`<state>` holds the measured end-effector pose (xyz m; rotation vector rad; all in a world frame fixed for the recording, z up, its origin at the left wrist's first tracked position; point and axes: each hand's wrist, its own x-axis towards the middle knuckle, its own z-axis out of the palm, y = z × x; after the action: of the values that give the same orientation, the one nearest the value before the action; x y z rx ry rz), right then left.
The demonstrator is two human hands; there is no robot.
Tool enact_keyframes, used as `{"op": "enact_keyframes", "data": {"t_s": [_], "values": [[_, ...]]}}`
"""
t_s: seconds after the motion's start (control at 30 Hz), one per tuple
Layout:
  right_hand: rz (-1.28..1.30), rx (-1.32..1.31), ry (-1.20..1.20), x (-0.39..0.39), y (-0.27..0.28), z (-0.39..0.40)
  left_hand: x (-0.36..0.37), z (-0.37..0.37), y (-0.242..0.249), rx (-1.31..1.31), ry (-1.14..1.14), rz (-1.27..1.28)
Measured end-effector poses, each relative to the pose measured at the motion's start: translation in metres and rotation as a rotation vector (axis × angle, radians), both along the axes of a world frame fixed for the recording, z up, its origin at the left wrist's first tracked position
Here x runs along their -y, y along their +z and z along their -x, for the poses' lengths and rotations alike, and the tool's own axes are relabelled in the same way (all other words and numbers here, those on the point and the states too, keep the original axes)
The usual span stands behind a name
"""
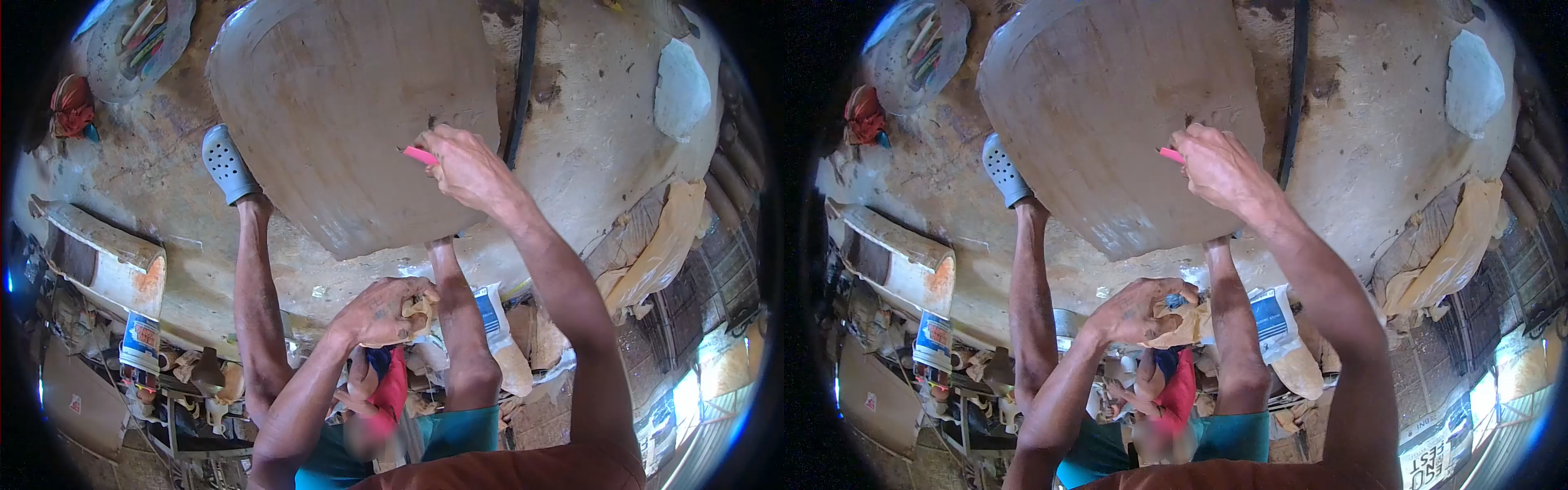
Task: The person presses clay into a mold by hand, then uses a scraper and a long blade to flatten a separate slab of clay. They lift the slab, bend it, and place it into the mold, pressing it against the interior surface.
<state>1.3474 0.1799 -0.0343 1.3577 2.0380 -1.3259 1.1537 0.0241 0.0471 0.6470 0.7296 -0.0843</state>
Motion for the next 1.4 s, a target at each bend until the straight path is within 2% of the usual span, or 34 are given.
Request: {"op": "enact_keyframes", "data": {"t_s": [0.03,0.1,0.17,0.27,0.3,0.37,0.47,0.63,0.77,0.83,0.87,0.9,0.97,1.0,1.07,1.1,1.17,1.2,1.27,1.3,1.4], "values": [[0.036,0.023,0.107,-0.007,0.005,0.000,0.001,0.000,0.001,0.002,0.012,0.007],[-0.309,-0.088,0.168,-0.040,-0.003,-0.007,0.003,-0.001,0.000,-0.002,0.031,0.013],[-0.678,-0.177,0.102,-0.084,-0.012,0.001,0.015,-0.003,-0.002,-0.011,0.111,-0.094],[-0.786,-0.205,0.087,-0.105,-0.050,0.006,0.020,-0.007,-0.005,-0.036,0.055,-0.114],[-0.787,-0.203,0.084,-0.099,-0.049,0.002,0.016,-0.007,-0.004,-0.035,0.051,-0.115],[-0.813,-0.193,0.252,-0.066,-0.048,-0.005,0.007,-0.005,0.000,-0.022,0.040,-0.004],[-0.745,-0.175,0.272,-0.012,-0.041,-0.031,0.008,-0.006,-0.003,-0.013,0.053,0.034],[-0.627,-0.188,0.227,0.060,-0.026,-0.057,0.014,-0.007,-0.005,-0.006,0.088,-0.111],[-0.564,-0.137,0.090,0.067,-0.011,-0.063,-0.007,0.004,-0.002,-0.028,0.096,-0.127],[-0.684,-0.004,-0.383,0.083,0.000,-0.065,-0.013,0.010,-0.001,-0.054,0.112,-0.100],[-0.622,0.095,-0.675,0.092,0.009,-0.061,-0.015,0.012,0.002,-0.074,0.127,-0.069],[-0.616,0.111,-0.683,0.107,0.006,-0.065,-0.019,0.014,0.006,-0.064,0.115,-0.059],[-0.483,0.405,-1.002,0.137,-0.010,-0.074,-0.031,0.019,0.010,-0.164,0.021,-0.072],[-0.489,0.409,-1.007,0.134,-0.015,-0.063,-0.033,0.023,0.009,-0.159,0.016,-0.076],[-0.537,0.511,-1.230,0.129,-0.031,-0.018,-0.035,0.032,0.009,-0.182,0.074,-0.050],[-0.540,0.519,-1.233,0.121,-0.038,0.001,-0.042,0.037,0.010,-0.175,0.068,-0.050],[-0.576,0.722,-1.224,0.100,-0.043,0.035,-0.057,0.046,0.016,-0.256,0.165,0.045],[-0.581,0.736,-1.226,0.092,-0.044,0.047,-0.060,0.051,0.015,-0.244,0.159,0.047],[-0.581,0.606,-1.431,0.077,-0.048,0.069,-0.067,0.065,0.013,-0.298,0.372,0.116],[-0.587,0.606,-1.432,0.067,-0.051,0.078,-0.073,0.070,0.012,-0.294,0.372,0.112],[-0.624,0.670,-1.291,0.039,-0.057,0.104,-0.084,0.085,0.010,-0.300,0.614,0.233]]}}
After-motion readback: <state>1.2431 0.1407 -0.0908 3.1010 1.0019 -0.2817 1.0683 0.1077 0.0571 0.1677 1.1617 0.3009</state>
